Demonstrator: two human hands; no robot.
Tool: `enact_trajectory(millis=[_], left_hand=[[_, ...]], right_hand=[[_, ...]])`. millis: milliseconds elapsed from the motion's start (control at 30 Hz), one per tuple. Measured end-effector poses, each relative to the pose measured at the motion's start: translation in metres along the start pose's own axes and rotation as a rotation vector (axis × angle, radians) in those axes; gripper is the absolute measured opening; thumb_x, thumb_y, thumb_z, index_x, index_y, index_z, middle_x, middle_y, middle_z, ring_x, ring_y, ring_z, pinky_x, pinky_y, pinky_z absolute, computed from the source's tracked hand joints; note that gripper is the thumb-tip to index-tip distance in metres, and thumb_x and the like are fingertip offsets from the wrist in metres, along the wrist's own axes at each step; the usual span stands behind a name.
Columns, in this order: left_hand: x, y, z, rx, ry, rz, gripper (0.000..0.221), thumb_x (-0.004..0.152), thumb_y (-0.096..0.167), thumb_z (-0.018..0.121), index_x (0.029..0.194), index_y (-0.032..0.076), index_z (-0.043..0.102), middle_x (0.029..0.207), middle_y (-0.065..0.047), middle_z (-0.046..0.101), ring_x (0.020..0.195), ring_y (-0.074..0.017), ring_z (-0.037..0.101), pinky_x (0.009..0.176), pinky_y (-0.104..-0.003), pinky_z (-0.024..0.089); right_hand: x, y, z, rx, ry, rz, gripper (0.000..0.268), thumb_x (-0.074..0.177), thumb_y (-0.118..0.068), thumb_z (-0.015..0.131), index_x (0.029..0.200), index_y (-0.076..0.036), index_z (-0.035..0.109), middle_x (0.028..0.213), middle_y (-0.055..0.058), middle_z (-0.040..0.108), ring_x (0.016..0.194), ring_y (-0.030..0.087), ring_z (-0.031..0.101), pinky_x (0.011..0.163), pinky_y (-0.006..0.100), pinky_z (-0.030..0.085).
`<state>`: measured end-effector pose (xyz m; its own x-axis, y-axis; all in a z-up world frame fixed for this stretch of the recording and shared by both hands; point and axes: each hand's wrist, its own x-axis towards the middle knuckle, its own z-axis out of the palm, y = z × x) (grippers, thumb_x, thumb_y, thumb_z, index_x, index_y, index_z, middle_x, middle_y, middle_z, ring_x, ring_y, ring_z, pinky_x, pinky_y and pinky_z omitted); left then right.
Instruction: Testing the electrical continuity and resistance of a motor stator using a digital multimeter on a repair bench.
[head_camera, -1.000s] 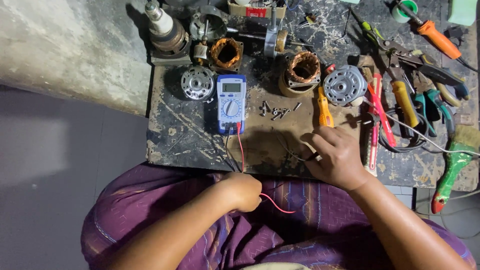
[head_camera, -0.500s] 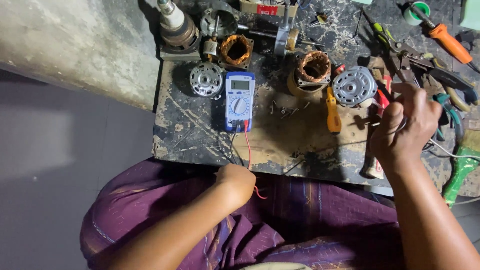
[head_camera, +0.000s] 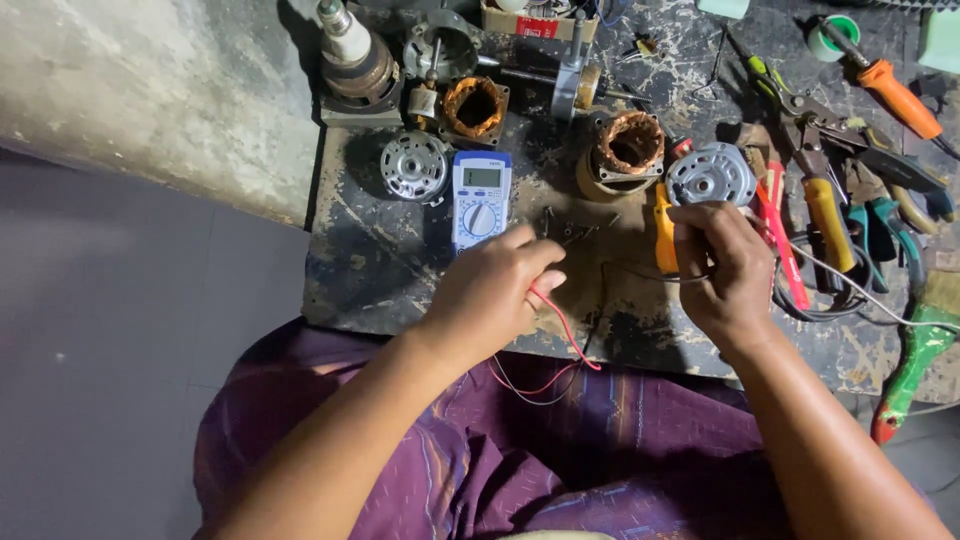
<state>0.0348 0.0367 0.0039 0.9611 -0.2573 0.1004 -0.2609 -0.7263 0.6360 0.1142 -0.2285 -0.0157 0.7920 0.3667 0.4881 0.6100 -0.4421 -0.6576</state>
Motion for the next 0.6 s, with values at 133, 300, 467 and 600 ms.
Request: enact_trajectory(millis=[133, 300, 467, 600], left_hand=[[0.022, 0.014, 0.006, -0.058, 0.139, 0.064, 0.011, 0.093, 0.007, 0.068, 0.104, 0.008, 0.071, 0.098, -0.009, 0.060, 0.085, -0.0304, 0.070, 0.071, -0.041, 0.062], [0.040, 0.020, 0.019, -0.013, 0.152, 0.178, 0.033, 0.079, -0.021, 0.069, 0.106, -0.002, 0.072, 0.120, -0.021, 0.059, 0.117, -0.0412, 0.063, 0.075, -0.037, 0.066], [0.043, 0.021, 0.029, -0.024, 0.096, 0.227, 0.039, 0.081, -0.020, 0.070, 0.115, 0.000, 0.068, 0.132, -0.019, 0.055, 0.125, -0.0429, 0.060, 0.082, -0.038, 0.066], [0.048, 0.020, 0.033, -0.033, 0.070, 0.195, 0.039, 0.082, -0.020, 0.068, 0.114, 0.001, 0.069, 0.132, -0.019, 0.056, 0.126, -0.0417, 0.060, 0.086, -0.036, 0.066]], right_hand=[[0.001, 0.009, 0.005, 0.050, 0.007, 0.052, 0.013, 0.106, 0.007, 0.064, 0.116, 0.004, 0.072, 0.097, 0.024, 0.068, 0.082, 0.039, 0.066, 0.071, 0.046, 0.053], [0.010, 0.005, 0.010, 0.039, 0.040, 0.040, 0.017, 0.103, 0.014, 0.065, 0.115, 0.005, 0.073, 0.094, 0.022, 0.070, 0.082, 0.037, 0.071, 0.071, 0.044, 0.056], [0.022, -0.008, 0.011, -0.001, 0.045, 0.016, 0.018, 0.101, 0.015, 0.068, 0.114, 0.004, 0.074, 0.093, 0.022, 0.072, 0.084, 0.042, 0.072, 0.072, 0.047, 0.057], [0.022, -0.005, 0.009, -0.014, 0.037, 0.019, 0.017, 0.100, 0.012, 0.072, 0.116, 0.005, 0.074, 0.091, 0.023, 0.072, 0.080, 0.041, 0.072, 0.071, 0.048, 0.056]])
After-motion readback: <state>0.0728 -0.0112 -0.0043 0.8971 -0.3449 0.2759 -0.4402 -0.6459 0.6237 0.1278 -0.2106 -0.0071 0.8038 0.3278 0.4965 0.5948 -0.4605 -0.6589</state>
